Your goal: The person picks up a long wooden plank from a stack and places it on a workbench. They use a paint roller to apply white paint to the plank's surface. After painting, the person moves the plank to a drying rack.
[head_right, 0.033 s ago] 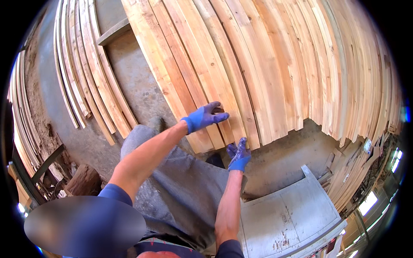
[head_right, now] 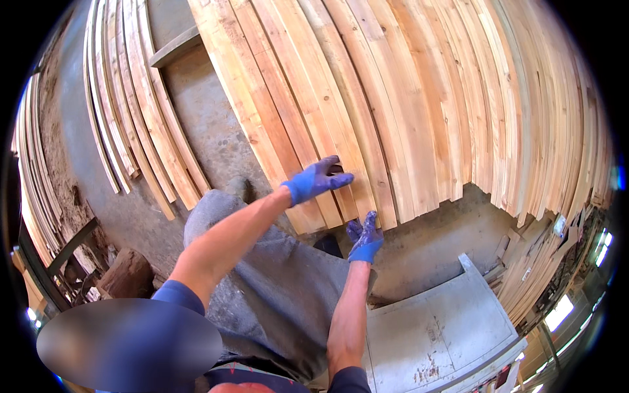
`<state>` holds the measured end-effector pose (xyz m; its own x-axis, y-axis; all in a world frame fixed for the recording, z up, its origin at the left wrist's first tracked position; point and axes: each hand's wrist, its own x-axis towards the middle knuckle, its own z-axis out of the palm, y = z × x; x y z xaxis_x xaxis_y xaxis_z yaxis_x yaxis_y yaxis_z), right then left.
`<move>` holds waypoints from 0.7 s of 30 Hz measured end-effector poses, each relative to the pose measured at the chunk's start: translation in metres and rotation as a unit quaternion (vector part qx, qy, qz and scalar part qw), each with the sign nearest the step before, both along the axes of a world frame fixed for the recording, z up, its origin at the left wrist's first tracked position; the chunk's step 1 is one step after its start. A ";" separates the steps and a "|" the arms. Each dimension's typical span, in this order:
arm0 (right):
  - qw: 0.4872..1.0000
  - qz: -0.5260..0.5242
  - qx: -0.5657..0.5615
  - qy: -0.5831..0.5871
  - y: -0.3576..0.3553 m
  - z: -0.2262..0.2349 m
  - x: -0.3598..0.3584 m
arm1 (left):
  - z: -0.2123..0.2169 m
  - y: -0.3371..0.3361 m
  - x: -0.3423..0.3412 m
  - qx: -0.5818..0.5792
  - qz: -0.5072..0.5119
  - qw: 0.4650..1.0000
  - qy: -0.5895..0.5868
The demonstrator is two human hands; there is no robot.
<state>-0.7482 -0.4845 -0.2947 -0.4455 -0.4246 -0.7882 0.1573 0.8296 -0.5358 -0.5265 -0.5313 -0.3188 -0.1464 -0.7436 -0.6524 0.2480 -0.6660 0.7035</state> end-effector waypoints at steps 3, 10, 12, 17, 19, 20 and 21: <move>1.000 0.008 -0.006 -0.007 0.006 0.000 -0.004 | 0.014 -0.008 -0.017 0.039 0.104 0.992 0.062; 0.999 0.042 -0.008 0.019 0.017 -0.006 -0.001 | 0.007 0.000 -0.025 0.119 0.161 0.977 0.069; 0.997 0.066 -0.015 0.030 0.014 -0.004 0.013 | 0.008 -0.004 -0.014 0.124 0.167 0.973 0.101; 0.988 0.127 -0.087 -0.033 -0.011 0.034 0.063 | 0.029 -0.033 0.045 0.105 0.209 0.967 0.104; 0.985 0.113 -0.122 -0.044 -0.012 0.048 0.040 | 0.051 -0.038 0.053 0.055 0.203 0.970 0.122; 0.983 0.105 -0.139 -0.057 -0.013 0.055 0.034 | 0.072 -0.040 0.056 0.043 0.197 0.974 0.105; 0.984 0.119 -0.125 -0.054 -0.010 0.079 0.024 | 0.095 -0.032 0.052 0.034 0.191 0.975 0.109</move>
